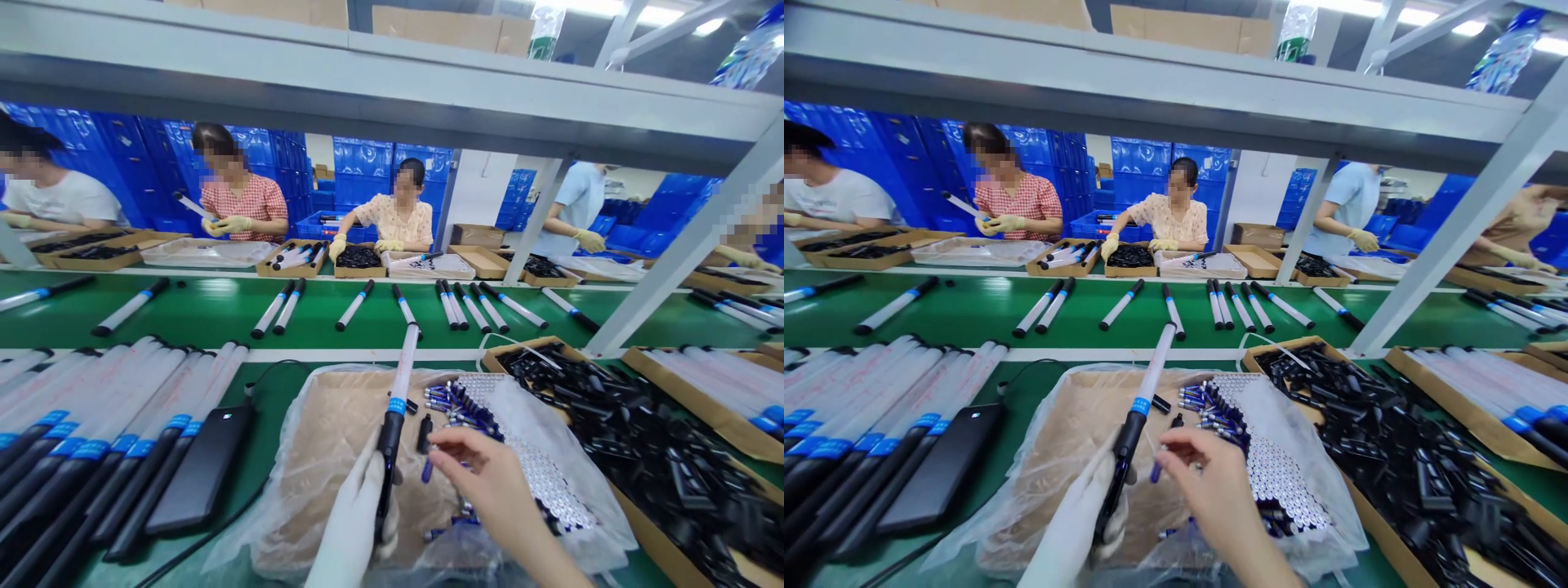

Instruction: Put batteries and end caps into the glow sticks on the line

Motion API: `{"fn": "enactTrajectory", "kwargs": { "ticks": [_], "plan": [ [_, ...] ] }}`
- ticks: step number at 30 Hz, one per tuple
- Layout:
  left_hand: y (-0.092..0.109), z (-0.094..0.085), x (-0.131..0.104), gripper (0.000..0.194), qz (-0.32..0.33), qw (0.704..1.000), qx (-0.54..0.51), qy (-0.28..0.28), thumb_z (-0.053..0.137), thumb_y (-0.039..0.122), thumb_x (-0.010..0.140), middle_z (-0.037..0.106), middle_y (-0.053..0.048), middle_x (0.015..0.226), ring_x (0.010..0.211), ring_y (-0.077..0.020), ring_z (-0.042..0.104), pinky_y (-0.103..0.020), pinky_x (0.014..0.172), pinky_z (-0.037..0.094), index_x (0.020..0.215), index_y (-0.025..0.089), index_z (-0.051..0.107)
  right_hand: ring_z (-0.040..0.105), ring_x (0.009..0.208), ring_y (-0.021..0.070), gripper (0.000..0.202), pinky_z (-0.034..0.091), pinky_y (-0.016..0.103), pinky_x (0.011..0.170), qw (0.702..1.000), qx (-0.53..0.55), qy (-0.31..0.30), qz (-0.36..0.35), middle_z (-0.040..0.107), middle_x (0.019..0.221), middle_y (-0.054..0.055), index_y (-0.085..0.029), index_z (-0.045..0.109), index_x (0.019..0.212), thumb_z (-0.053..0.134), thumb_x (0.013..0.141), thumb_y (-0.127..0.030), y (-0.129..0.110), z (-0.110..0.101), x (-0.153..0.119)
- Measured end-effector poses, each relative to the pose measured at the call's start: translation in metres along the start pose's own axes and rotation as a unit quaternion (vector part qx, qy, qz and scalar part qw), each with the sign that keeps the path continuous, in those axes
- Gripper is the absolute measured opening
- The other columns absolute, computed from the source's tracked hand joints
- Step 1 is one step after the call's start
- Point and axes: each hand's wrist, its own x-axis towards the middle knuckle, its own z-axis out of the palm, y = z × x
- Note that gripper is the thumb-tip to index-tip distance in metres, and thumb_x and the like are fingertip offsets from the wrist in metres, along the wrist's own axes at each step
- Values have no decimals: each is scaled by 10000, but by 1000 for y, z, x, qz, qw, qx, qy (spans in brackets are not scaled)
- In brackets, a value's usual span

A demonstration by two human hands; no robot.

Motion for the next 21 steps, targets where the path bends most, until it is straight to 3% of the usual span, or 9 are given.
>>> {"fn": "enactTrajectory", "kwargs": {
  "ticks": [2,5,7,9,12,16,21],
  "plan": [
    [-1,0,0,334,-4,1000,12,8,529,396,928,619,-36,877,652,-81,576,-215,558,509,1104,117,584,685,729,128,175,561,180,663,998,50,9,-42,726,868,16,-202,732,982,669,821,-226,-10,22,-6],
    [-2,1,-1,334,-7,999,29,21,528,408,927,620,-31,853,644,-80,576,-217,558,508,1066,112,595,682,778,121,171,561,183,725,978,1,38,-203,718,888,22,-197,735,966,628,850,-132,-9,46,-8],
    [-1,1,-3,330,-6,999,40,31,532,406,925,623,-32,854,652,-83,582,-222,568,513,1054,110,599,671,863,128,214,552,205,810,950,-41,61,-304,708,935,38,-187,722,1005,577,881,-91,-5,53,-10],
    [1,1,-5,325,-3,998,49,44,537,401,924,626,-32,856,658,-85,587,-226,578,517,1049,108,602,663,911,124,233,539,202,860,937,-44,84,-337,704,967,46,-181,711,1034,558,893,-75,-3,53,-13],
    [7,0,-6,315,3,996,61,68,542,395,920,633,-31,870,685,-95,599,-236,603,527,1030,109,614,676,862,106,168,535,148,806,955,-2,93,-280,716,922,28,-189,733,966,628,864,-107,-6,48,-18],
    [11,-1,-6,295,3,993,72,95,541,386,922,642,-34,896,716,-102,607,-241,629,535,1012,118,625,661,787,108,163,521,152,717,986,34,36,-160,701,854,16,-226,770,918,682,816,-135,-7,49,-18],
    [8,6,-7,329,-24,992,74,95,548,390,919,636,-36,877,666,-88,597,-227,579,526,1089,113,599,554,708,107,271,448,187,615,999,11,29,-20,550,818,18,-324,768,982,747,742,-200,-2,65,-18]
  ]
}}
